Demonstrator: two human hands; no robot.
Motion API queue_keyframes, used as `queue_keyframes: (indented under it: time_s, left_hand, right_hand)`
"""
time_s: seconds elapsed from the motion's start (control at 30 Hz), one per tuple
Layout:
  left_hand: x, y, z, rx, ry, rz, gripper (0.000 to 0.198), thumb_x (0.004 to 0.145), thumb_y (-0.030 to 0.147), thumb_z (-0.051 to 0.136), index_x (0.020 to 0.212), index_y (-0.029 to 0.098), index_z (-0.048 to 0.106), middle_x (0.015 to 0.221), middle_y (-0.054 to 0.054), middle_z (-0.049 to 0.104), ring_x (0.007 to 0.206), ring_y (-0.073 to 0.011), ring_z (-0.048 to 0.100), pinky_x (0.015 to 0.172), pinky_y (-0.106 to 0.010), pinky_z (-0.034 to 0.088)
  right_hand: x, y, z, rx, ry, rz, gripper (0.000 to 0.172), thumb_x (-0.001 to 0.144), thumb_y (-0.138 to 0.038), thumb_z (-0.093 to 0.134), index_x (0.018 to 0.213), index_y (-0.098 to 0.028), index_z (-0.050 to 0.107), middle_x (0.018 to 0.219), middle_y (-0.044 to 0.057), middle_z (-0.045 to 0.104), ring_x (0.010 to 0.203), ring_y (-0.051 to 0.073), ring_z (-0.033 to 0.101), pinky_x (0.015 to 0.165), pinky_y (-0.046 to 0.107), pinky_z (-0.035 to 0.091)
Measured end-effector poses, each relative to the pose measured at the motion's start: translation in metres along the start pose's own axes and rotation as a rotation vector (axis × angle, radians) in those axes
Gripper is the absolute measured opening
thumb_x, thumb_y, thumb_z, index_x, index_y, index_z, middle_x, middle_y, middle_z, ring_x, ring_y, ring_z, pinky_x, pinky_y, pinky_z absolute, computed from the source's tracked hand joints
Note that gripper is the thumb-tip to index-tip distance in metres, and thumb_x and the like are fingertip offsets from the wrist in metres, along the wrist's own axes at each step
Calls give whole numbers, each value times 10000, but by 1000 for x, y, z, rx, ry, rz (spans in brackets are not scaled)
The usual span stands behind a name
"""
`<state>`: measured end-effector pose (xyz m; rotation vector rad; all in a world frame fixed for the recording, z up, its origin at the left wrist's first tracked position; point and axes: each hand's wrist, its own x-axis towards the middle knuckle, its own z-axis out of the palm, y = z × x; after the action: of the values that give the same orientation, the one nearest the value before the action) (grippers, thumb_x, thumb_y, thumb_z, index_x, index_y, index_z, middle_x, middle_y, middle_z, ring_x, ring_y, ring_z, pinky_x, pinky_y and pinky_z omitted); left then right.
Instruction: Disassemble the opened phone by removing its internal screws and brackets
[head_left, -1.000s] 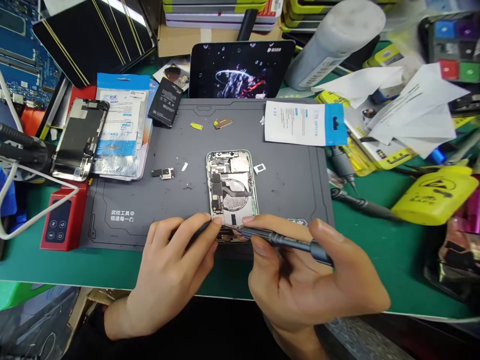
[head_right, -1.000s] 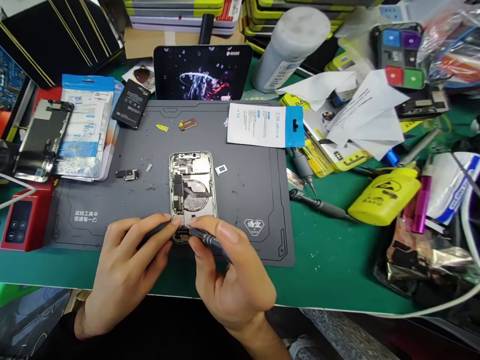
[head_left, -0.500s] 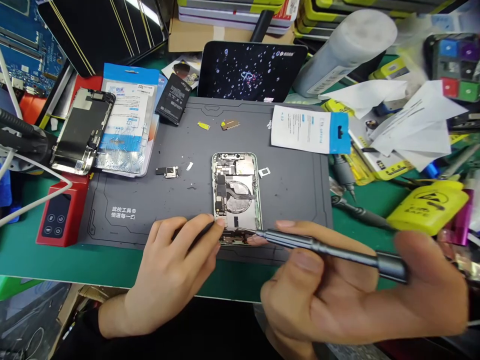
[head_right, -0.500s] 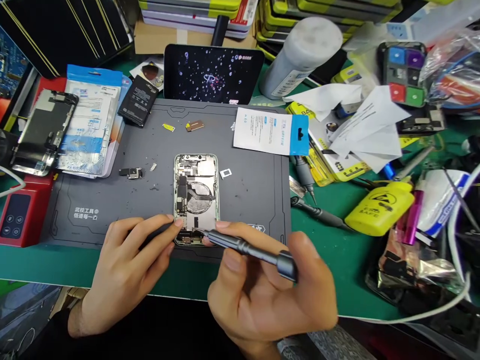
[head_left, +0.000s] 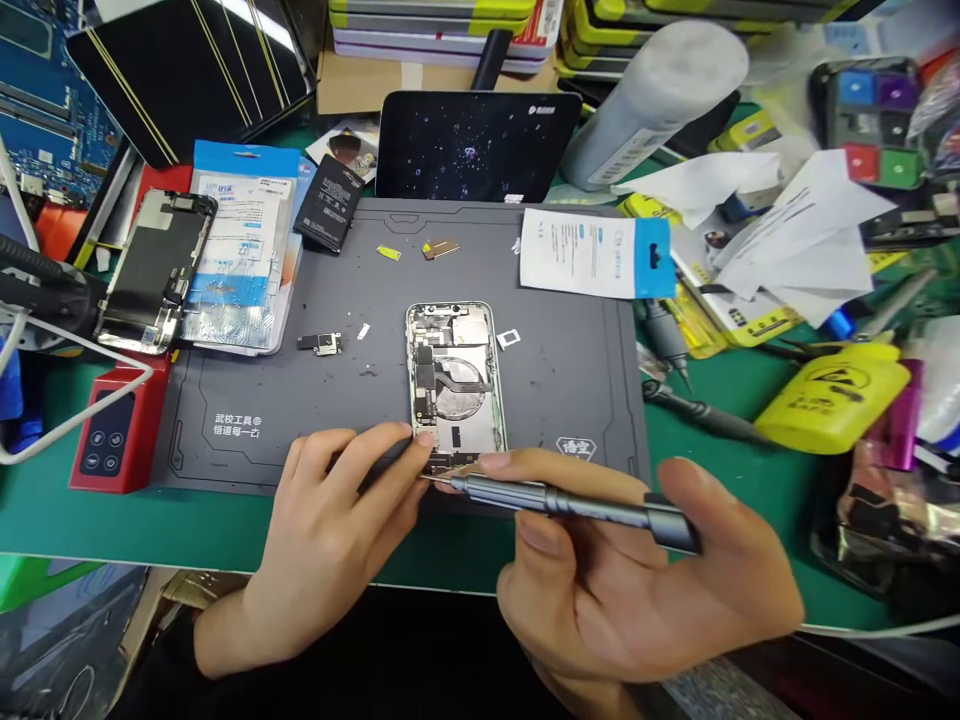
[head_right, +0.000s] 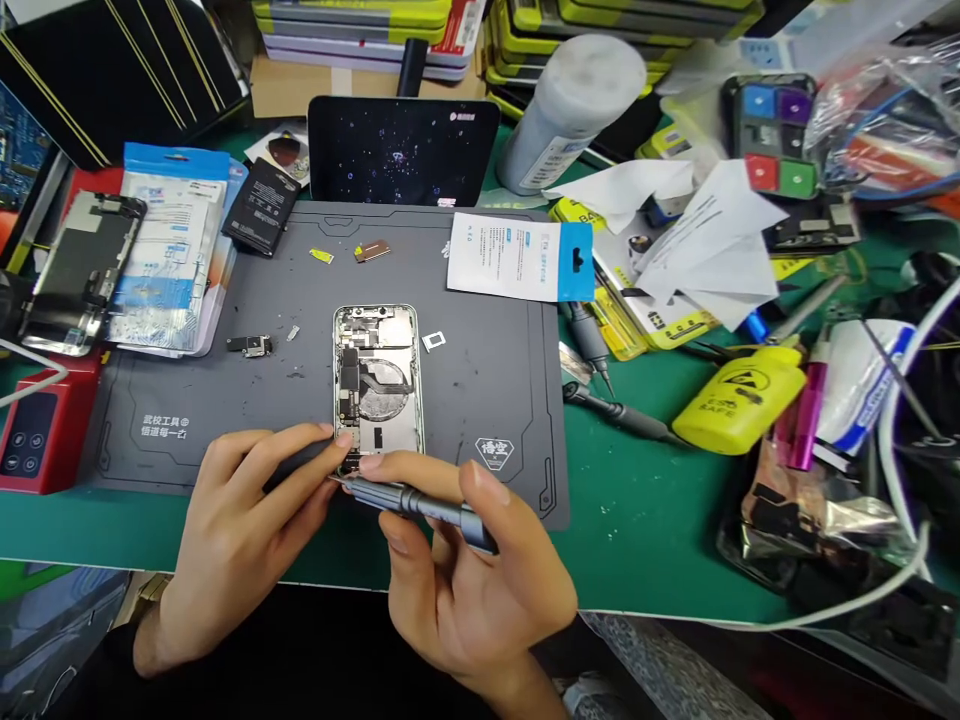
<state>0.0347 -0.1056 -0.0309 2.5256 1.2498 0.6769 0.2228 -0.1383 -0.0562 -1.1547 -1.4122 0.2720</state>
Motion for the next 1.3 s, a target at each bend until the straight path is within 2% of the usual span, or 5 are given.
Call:
queue_keyframes:
  time_s: [0.1,0.47,0.73,0.97,1.3]
  left_hand:
    - [-1,0,-1,9,-3,-5,354,1058,141,663,1407,194,687,1333,-58,756,1057,-238,587,914,-411,472]
    - [0,-3,1,11,5,0,336,1064,146,651,1395,196,686,1334,-59,751,1069,-238,580,908,-408,466]
    - [-1,-4,3,33,5,5,347,1063,154,661,1404,212,681,1335,-52,749,1062,-233,580,912,-400,476]
    - [-1,-3,2,38,11,11,334,1068,168,653,1399,207,687,1329,-59,756,1055,-240,583,897,-400,477]
    - [-1,-2,1,7,10,15,316,1072,144,638,1381,179,697,1338,-56,752,1058,-240,571,904,-402,451]
  right_hand:
    - [4,-2,2,18,11,-55,796,900,11,735,1624,-191,474,1123,80,804,885,194,813,694,314,729]
    - [7,-4,6,163,7,-7,787,885,81,655,1603,-194,487,1147,69,807,925,183,812,789,360,753]
    - [7,-2,8,151,3,-21,732,929,43,641,1601,-193,476,1126,73,796,951,181,811,793,349,746]
    - [7,-3,9,176,1,-12,756,914,72,630,1604,-189,464,1150,75,778,988,179,802,835,359,743]
    - [6,-3,9,192,-6,-5,788,893,79,639,1609,-206,475,1138,64,787,935,186,807,788,375,758]
